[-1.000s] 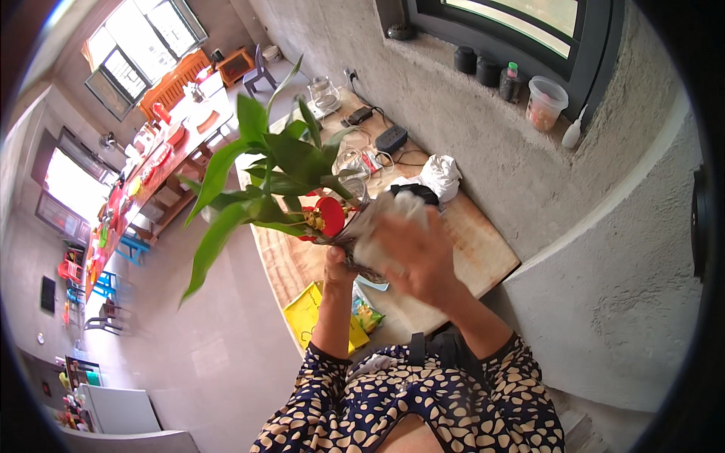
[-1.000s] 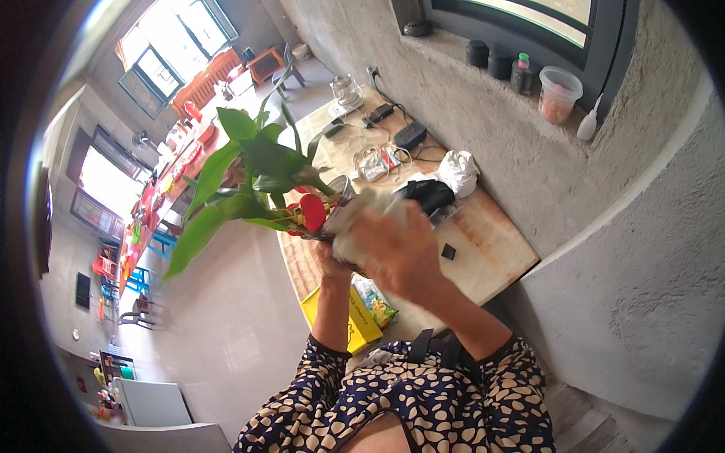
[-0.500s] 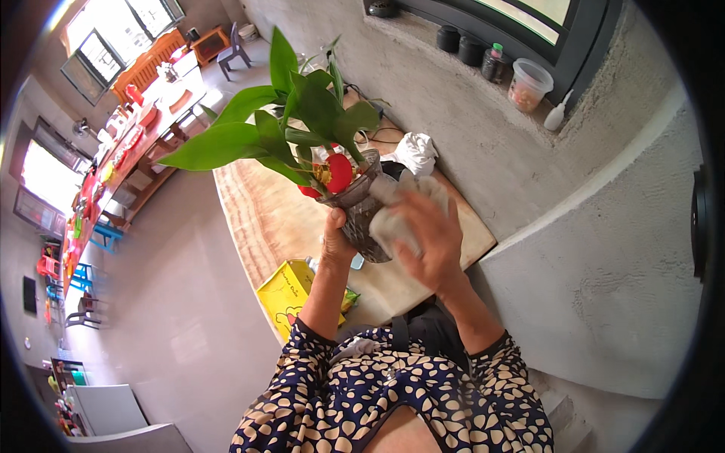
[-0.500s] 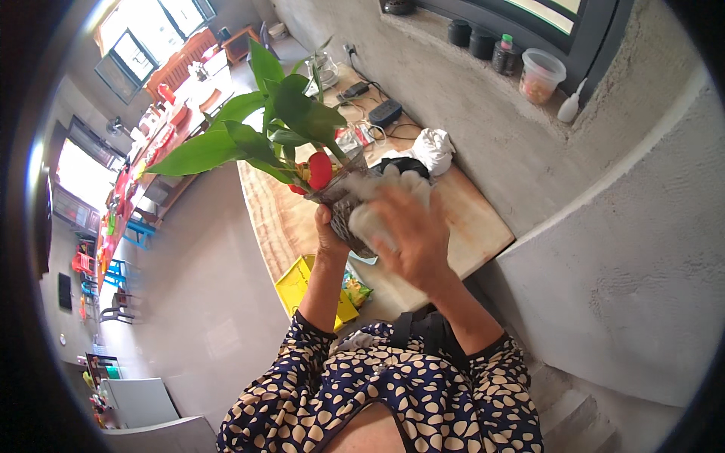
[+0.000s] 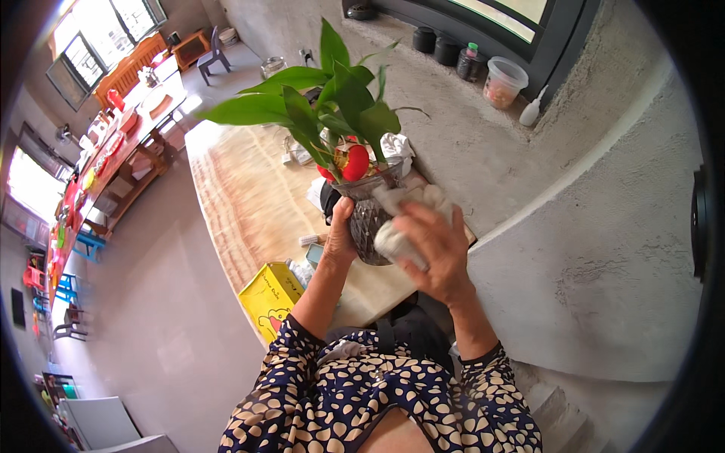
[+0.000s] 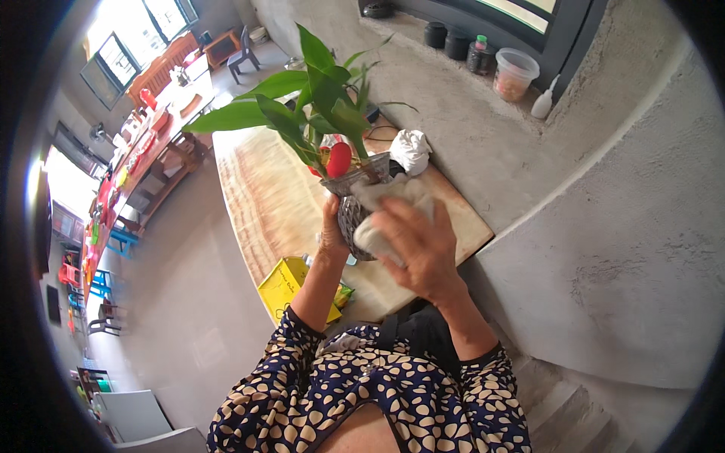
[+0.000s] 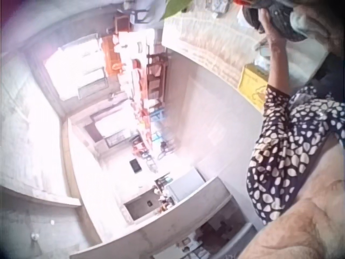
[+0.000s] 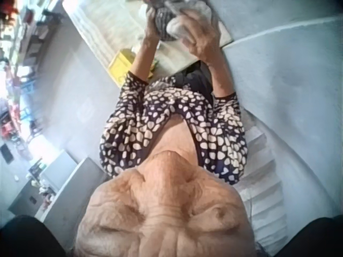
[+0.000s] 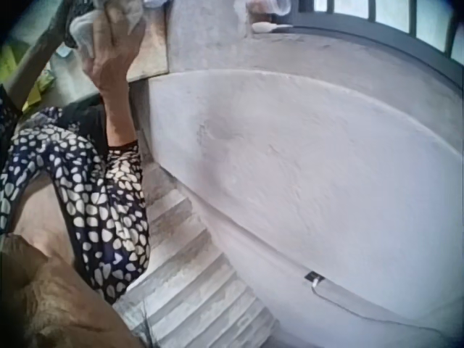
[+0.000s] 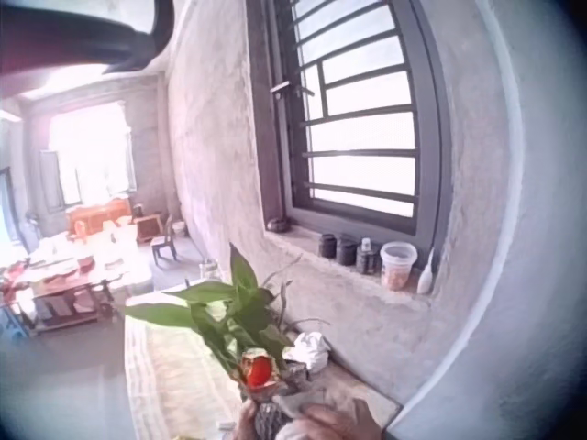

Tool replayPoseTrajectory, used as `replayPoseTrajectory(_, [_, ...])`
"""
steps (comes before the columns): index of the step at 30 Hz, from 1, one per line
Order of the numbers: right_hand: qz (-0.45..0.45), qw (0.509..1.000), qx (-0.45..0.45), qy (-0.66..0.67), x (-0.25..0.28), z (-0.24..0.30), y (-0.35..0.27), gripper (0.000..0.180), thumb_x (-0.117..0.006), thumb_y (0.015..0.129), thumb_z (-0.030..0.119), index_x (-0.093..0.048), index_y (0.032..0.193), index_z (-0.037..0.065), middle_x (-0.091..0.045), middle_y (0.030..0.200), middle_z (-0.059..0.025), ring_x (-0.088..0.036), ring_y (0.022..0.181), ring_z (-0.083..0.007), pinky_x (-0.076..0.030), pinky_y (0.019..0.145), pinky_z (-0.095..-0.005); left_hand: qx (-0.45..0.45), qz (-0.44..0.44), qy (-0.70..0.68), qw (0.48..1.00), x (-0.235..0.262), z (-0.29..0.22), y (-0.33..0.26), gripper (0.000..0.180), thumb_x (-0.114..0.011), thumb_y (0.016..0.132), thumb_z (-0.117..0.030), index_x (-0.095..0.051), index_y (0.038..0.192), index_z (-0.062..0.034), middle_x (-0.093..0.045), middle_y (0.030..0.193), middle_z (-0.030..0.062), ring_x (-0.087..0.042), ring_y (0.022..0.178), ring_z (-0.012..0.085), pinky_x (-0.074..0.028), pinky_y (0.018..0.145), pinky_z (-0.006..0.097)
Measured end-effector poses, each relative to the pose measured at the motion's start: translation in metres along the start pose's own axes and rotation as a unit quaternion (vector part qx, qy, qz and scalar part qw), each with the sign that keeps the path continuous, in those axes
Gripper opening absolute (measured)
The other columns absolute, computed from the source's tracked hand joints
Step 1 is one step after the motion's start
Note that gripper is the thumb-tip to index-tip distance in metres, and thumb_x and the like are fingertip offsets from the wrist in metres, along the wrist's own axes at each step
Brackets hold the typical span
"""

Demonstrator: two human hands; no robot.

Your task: The person wipes a yellow box, a potted plant, and a small black cylindrical object with a white cloth. They handle each item one at a time, rotating them to wipe different sides, then place them back on the table.

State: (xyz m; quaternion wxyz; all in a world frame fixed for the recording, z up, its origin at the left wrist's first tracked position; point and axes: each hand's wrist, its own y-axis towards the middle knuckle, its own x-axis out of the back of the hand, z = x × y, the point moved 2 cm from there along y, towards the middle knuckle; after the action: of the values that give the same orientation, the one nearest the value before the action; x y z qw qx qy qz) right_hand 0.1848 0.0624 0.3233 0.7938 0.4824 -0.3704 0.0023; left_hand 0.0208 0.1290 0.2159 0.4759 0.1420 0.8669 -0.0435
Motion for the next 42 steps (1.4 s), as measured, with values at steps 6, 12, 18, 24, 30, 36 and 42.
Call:
replayPoseTrajectory(6, [-0.024, 0.982, -0.184, 0.031, 0.026, -0.009, -0.01, 0.038, -0.067, 0.072, 0.01, -0.061, 0.109, 0.004, -0.061, 0.113, -0.0125, -0.059, 0.1, -0.0298, -0.043, 0.086, -0.0432, 0.008, 0.056, 0.012, 0.998, -0.027, 0.032, 0.002, 0.065, -0.062, 0.082, -0.039, -0.042, 0.13, 0.0003, -0.058, 0.12, 0.014, -0.059, 0.107, 0.0234, -0.046, 0.097, 0.037])
replayPoseTrajectory(12, [-0.078, 0.803, -0.488, 0.333, 0.054, -0.062, -0.031, 0.026, -0.057, 0.085, 0.012, -0.062, 0.107, -0.001, -0.066, 0.09, -0.0098, -0.061, 0.078, -0.0179, -0.048, 0.073, -0.0292, 0.043, 0.089, 0.043, 0.994, -0.05, 0.067, 0.01, 0.06, -0.067, 0.077, -0.03, -0.046, 0.124, 0.0012, -0.06, 0.113, 0.0124, -0.063, 0.097, 0.0202, -0.052, 0.086, 0.034])
replayPoseTrajectory(18, [-0.086, 0.961, -0.251, 0.077, 0.093, -0.043, -0.049, 0.031, -0.063, 0.079, 0.012, -0.063, 0.109, 0.006, -0.063, 0.102, -0.0107, -0.059, 0.091, -0.027, -0.045, 0.081, -0.0372, 0.061, 0.078, 0.022, 0.995, -0.073, 0.103, 0.011, 0.053, -0.062, 0.08, -0.026, -0.048, 0.124, -0.0001, -0.061, 0.112, 0.0107, -0.062, 0.098, 0.0188, -0.051, 0.086, 0.033])
replayPoseTrajectory(24, [-0.058, 0.982, -0.152, -0.098, 0.128, 0.002, -0.056, 0.036, -0.067, 0.071, 0.011, -0.063, 0.107, 0.007, -0.062, 0.105, -0.0106, -0.059, 0.094, -0.029, -0.044, 0.082, -0.039, 0.073, 0.095, 0.002, 0.993, -0.088, 0.128, 0.001, 0.056, -0.066, 0.077, -0.026, -0.049, 0.123, 0.0003, -0.062, 0.111, 0.0104, -0.063, 0.097, 0.0189, -0.051, 0.087, 0.034])
replayPoseTrajectory(30, [-0.078, 0.839, -0.503, 0.194, 0.152, -0.029, -0.08, 0.022, -0.057, 0.082, 0.01, -0.063, 0.101, 0.0, -0.065, 0.088, -0.0111, -0.062, 0.079, -0.018, -0.049, 0.072, -0.0304, 0.112, 0.149, -0.006, 0.982, -0.121, 0.134, -0.016, 0.061, -0.071, 0.074, -0.028, -0.049, 0.123, 0.0007, -0.062, 0.112, 0.0125, -0.063, 0.098, 0.0217, -0.051, 0.089, 0.036])
replayPoseTrajectory(36, [-0.153, 0.873, -0.454, 0.088, 0.142, -0.019, -0.083, 0.019, -0.057, 0.083, 0.01, -0.062, 0.098, -0.001, -0.064, 0.085, -0.0101, -0.06, 0.075, -0.0174, -0.048, 0.07, -0.0294, 0.13, 0.124, 0.002, 0.984, -0.117, 0.132, -0.018, 0.057, -0.069, 0.076, -0.024, -0.048, 0.123, 0.0007, -0.062, 0.112, 0.0118, -0.063, 0.098, 0.0198, -0.051, 0.089, 0.036])
replayPoseTrajectory(42, [-0.051, 0.957, -0.198, -0.204, 0.113, 0.035, -0.054, 0.036, -0.066, 0.072, 0.013, -0.06, 0.107, 0.003, -0.059, 0.11, -0.0128, -0.056, 0.098, -0.0327, -0.044, 0.083, -0.0444, 0.097, 0.101, 0.019, 0.99, -0.101, 0.112, -0.02, 0.06, -0.066, 0.076, -0.023, -0.044, 0.127, 0.0005, -0.061, 0.112, 0.0114, -0.061, 0.099, 0.0184, -0.049, 0.091, 0.035])
